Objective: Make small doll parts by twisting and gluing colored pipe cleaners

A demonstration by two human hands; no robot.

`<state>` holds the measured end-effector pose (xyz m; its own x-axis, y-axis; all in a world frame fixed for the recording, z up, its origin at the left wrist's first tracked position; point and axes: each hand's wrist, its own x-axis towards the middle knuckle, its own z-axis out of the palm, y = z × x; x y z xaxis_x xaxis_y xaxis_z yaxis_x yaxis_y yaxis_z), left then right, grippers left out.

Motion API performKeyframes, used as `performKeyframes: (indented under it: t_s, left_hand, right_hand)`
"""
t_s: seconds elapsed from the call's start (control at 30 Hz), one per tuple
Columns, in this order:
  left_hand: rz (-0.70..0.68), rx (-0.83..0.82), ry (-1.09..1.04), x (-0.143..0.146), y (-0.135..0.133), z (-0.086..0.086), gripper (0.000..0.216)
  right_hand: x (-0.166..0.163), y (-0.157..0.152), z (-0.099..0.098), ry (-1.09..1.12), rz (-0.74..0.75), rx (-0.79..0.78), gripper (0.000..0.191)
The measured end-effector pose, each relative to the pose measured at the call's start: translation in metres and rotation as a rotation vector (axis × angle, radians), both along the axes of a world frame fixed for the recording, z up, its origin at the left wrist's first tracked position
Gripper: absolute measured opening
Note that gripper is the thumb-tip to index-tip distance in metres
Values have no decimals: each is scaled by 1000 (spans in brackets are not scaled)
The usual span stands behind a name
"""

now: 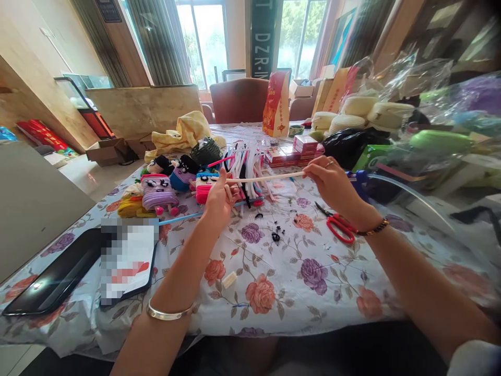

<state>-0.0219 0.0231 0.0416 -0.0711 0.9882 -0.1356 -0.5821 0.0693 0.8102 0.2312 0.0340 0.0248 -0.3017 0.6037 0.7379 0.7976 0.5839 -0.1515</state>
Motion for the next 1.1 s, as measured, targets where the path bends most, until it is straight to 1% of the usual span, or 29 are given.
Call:
performKeyframes:
  t_s: [0.1, 0.17, 0.3, 0.37, 0.5, 0.57, 0.67, 0.77, 0.87, 0.97, 1.1]
  left_hand:
    - [101, 68, 28, -4, 4, -3, 30]
    - [140, 112, 51, -5, 6, -5, 31]
    - [177, 208, 90, -5, 8, -8, 30]
    - [211, 216, 106, -4, 7, -8, 24]
    - [206, 157, 88, -2, 4, -6, 16]
    - [191, 164, 78, -2, 4, -7, 15]
    - [176, 196, 116, -3, 4, -9, 10]
    - [129, 199, 209, -3, 4, -13, 16]
    - [24, 180, 346, 0, 2, -17, 19]
    - [-97, 206, 494, 6, -2, -21, 20]
    - [-237, 274, 677, 17, -12, -25, 20]
  right_hand:
    - [2, -2, 2, 5, -15, 4, 26]
    - [1, -4, 3, 43, -28, -16, 25]
    - [-3, -7, 2, 214, -35, -81, 24]
    - [-6, -7, 0, 374, -14, -161, 23]
    - [-12, -8, -3, 756, 88, -422, 17]
    - [-15, -10, -3, 889, 118, -522, 17]
    - [-18, -11, -2, 1060, 176, -630, 19]
    - [-21, -13, -2, 1168, 249, -773, 19]
    - [-26, -16, -5, 1188, 321, -887, 22]
    - [-34, -21, -6, 1170, 370, -905, 25]
    - [-45, -29, -5, 1078, 373, -890, 27]
